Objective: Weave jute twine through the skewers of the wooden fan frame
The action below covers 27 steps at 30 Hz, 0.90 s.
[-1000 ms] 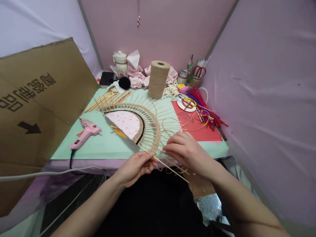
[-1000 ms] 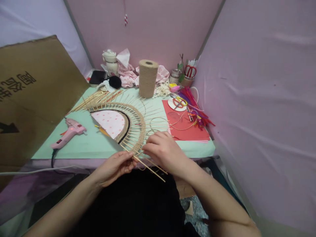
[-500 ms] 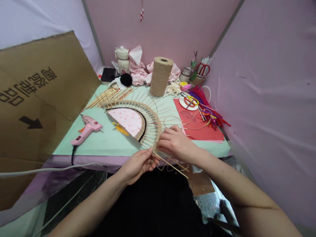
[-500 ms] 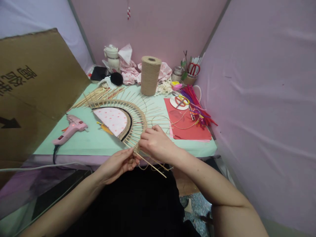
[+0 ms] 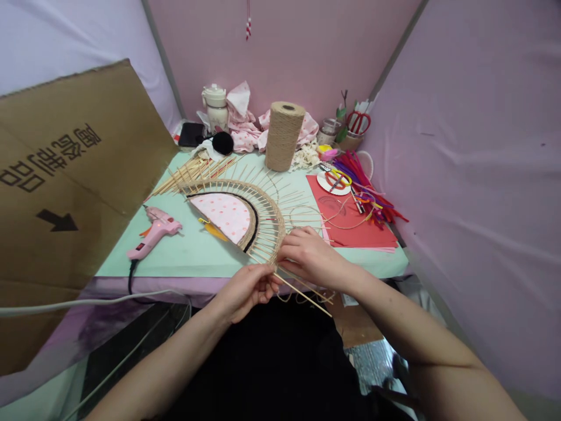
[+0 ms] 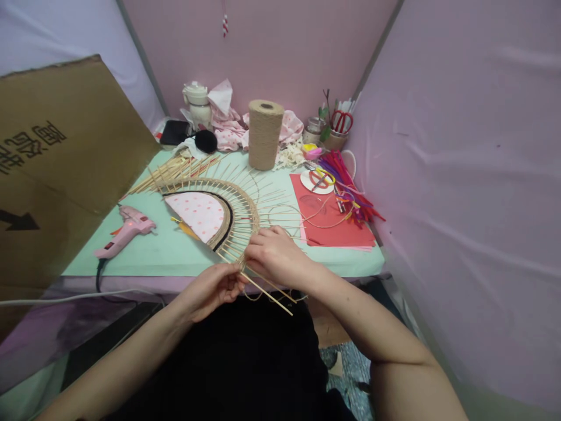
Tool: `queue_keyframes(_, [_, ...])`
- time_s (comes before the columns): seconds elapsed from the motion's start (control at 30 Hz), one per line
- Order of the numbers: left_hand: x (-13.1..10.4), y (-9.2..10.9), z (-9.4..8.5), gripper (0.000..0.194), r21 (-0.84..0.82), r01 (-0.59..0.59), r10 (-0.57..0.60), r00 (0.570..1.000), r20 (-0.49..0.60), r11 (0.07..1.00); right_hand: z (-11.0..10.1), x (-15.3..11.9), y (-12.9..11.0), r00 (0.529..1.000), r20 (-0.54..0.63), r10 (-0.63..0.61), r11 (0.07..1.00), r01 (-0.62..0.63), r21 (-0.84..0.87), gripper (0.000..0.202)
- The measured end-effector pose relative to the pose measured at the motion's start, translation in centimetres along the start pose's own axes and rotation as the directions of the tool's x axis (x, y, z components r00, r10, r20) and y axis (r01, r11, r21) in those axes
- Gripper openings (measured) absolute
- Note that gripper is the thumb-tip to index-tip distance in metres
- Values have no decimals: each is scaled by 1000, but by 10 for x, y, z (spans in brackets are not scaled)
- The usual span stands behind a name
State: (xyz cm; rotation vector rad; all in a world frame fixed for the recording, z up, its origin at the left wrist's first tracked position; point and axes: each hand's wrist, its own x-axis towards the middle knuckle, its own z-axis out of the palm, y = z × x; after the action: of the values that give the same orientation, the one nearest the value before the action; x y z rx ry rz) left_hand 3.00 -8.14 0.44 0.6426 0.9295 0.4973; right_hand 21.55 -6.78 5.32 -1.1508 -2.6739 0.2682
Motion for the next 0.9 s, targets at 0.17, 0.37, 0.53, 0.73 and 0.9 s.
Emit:
queue_keyframes(0.17, [7,0,6,27,71,-24,28,998,-60,997,0,-1,0,997,-38,72,988,-66,140,4])
queue_keyframes(0.37, [5,1,8,26,74,-52,59,994,-95,996,-15,-42,15,874,-292,388,864,-234,446,11])
queue_keyframes(0.53, [2,2,8,27,71,-73,81,991,-110,995,6,-103,28,687,-217,693,645,-455,614,19])
queue_keyframes(0.73, [-2,6,13,27,76,-102,111,985,-132,992,39,-124,12,723,-136,678,592,-426,684,20])
queue_keyframes(0.9, [-8,10,15,27,66,-112,119,985,-124,992,57,-95,-2,774,-283,566,710,-283,645,26])
